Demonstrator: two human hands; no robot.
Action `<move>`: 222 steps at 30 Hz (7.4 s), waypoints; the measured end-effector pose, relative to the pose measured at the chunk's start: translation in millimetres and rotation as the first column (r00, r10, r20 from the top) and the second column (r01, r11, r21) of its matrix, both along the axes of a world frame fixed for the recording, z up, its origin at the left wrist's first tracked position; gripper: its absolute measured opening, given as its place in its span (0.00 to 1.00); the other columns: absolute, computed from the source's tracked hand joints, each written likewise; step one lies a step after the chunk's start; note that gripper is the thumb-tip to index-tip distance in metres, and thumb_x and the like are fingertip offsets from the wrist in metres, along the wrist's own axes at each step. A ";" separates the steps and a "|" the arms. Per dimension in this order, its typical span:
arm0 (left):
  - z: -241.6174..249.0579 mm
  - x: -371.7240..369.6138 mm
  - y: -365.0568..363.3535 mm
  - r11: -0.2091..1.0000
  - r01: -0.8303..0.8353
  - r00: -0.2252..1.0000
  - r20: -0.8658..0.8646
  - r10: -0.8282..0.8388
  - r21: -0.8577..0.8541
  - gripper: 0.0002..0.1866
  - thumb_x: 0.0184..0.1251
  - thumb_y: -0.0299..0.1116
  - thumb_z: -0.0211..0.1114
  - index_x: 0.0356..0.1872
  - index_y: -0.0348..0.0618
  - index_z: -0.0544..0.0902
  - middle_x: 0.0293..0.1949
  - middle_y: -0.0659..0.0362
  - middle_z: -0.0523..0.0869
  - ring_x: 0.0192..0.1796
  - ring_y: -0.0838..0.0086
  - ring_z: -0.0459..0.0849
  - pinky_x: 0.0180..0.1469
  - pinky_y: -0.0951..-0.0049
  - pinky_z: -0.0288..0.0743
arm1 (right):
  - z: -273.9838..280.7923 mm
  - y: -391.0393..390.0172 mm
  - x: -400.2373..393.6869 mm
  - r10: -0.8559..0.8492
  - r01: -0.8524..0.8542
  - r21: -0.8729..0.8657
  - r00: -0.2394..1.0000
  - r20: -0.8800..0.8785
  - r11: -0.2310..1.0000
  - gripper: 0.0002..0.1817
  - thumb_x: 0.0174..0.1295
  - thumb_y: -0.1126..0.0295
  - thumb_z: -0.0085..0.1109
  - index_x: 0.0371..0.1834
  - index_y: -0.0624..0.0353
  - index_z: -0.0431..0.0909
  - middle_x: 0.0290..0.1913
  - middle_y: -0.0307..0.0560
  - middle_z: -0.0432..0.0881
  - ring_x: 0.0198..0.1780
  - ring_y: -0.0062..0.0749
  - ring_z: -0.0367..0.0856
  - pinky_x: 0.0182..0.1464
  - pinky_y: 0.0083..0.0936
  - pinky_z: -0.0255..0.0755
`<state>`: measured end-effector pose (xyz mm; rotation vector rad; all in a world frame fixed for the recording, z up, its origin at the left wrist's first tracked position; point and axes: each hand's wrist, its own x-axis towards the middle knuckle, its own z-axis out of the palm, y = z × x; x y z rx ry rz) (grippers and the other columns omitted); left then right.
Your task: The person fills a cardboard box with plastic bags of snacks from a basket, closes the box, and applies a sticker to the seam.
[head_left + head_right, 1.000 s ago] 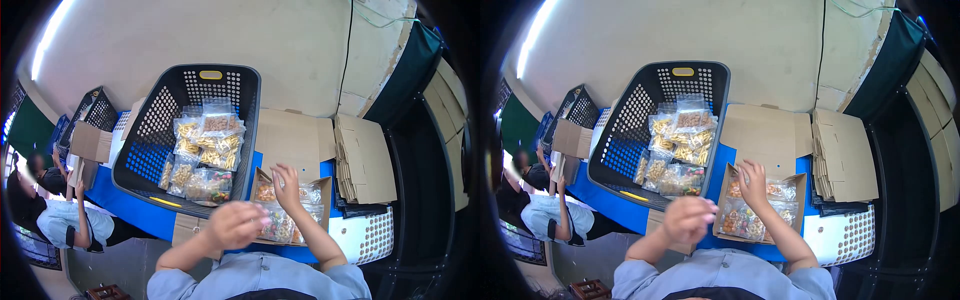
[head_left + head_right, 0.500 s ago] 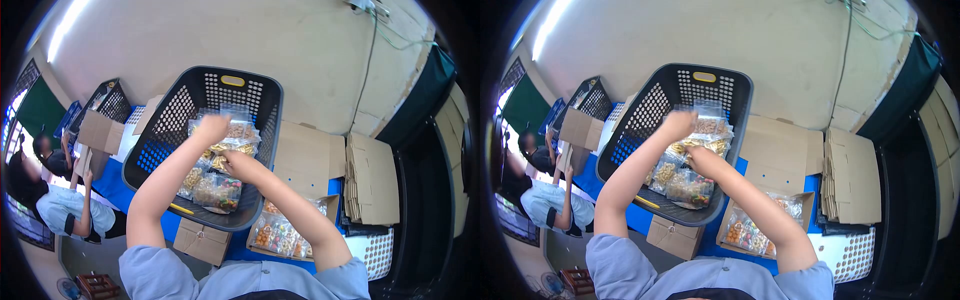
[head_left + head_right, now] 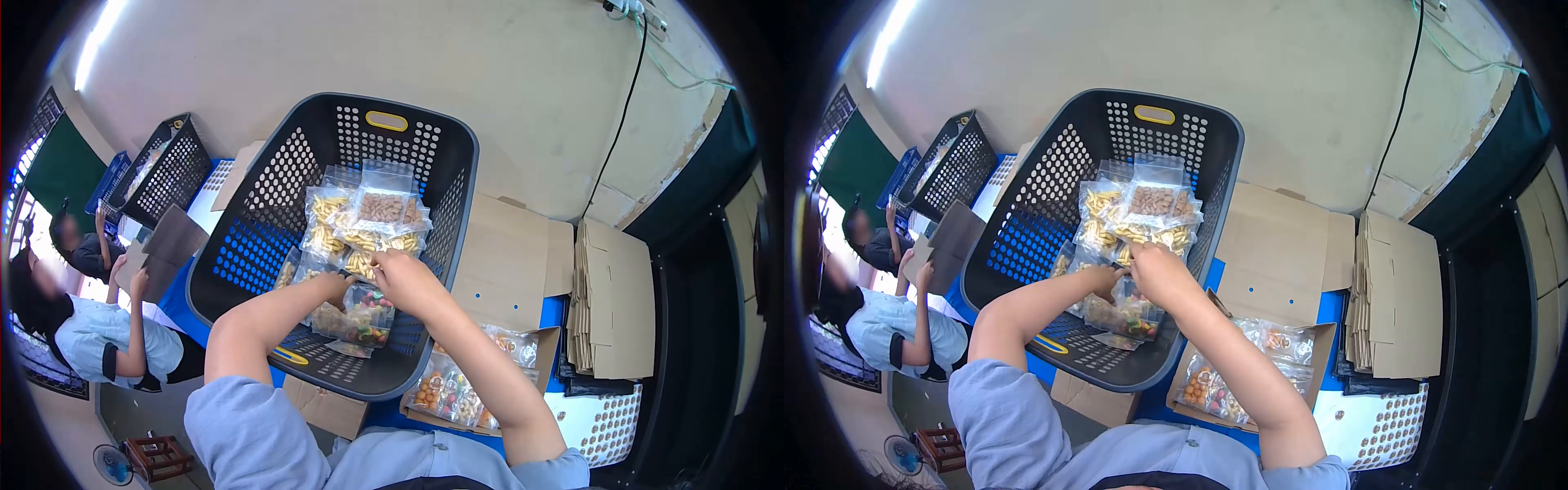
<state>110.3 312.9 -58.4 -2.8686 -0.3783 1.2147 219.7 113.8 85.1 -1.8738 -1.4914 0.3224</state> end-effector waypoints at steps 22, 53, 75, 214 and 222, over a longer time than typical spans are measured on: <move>218.5 62.9 -8.7 0.955 0.025 0.997 0.081 -0.001 -0.296 0.16 0.53 0.41 0.72 0.42 0.48 0.86 0.39 0.60 0.89 0.42 0.71 0.85 0.47 0.69 0.75 | 18.6 -11.2 0.6 -0.010 0.010 0.019 1.000 0.000 1.000 0.27 0.58 0.63 0.64 0.59 0.61 0.69 0.51 0.61 0.77 0.58 0.53 0.72 0.61 0.42 0.65; 187.4 -87.1 -279.1 0.326 0.341 0.200 0.407 0.891 -0.882 0.11 0.71 0.28 0.58 0.51 0.36 0.73 0.46 0.55 0.83 0.47 0.75 0.82 0.50 0.74 0.77 | 33.0 -207.1 -88.9 0.016 0.339 0.386 0.733 -0.680 0.858 0.25 0.64 0.67 0.61 0.62 0.64 0.67 0.51 0.50 0.79 0.53 0.29 0.78 0.55 0.29 0.72; 162.1 -108.5 -317.0 0.267 0.397 0.397 0.426 0.813 -0.878 0.13 0.74 0.30 0.54 0.56 0.38 0.74 0.46 0.56 0.84 0.47 0.76 0.81 0.49 0.74 0.75 | 6.9 -268.5 -125.1 -0.049 0.411 0.202 0.524 -0.850 0.889 0.17 0.70 0.64 0.55 0.55 0.64 0.75 0.42 0.40 0.82 0.41 0.18 0.78 0.42 0.19 0.75; 111.3 -83.8 -341.8 0.078 0.418 0.402 0.262 0.877 -0.905 0.22 0.59 0.36 0.72 0.53 0.39 0.77 0.43 0.57 0.83 0.45 0.76 0.82 0.51 0.73 0.74 | -8.8 -281.3 -99.7 -0.154 0.477 0.237 0.644 -0.749 0.846 0.09 0.65 0.70 0.59 0.42 0.64 0.83 0.39 0.44 0.81 0.44 0.24 0.79 0.49 0.23 0.70; 100.2 -84.8 -306.4 0.088 0.280 0.452 0.212 0.867 -0.956 0.14 0.72 0.38 0.58 0.44 0.36 0.83 0.40 0.59 0.86 0.45 0.77 0.81 0.52 0.76 0.72 | -10.5 -289.8 -95.9 -0.053 0.207 0.117 0.669 -0.741 0.971 0.19 0.73 0.61 0.45 0.53 0.64 0.79 0.42 0.46 0.81 0.48 0.29 0.77 0.54 0.25 0.68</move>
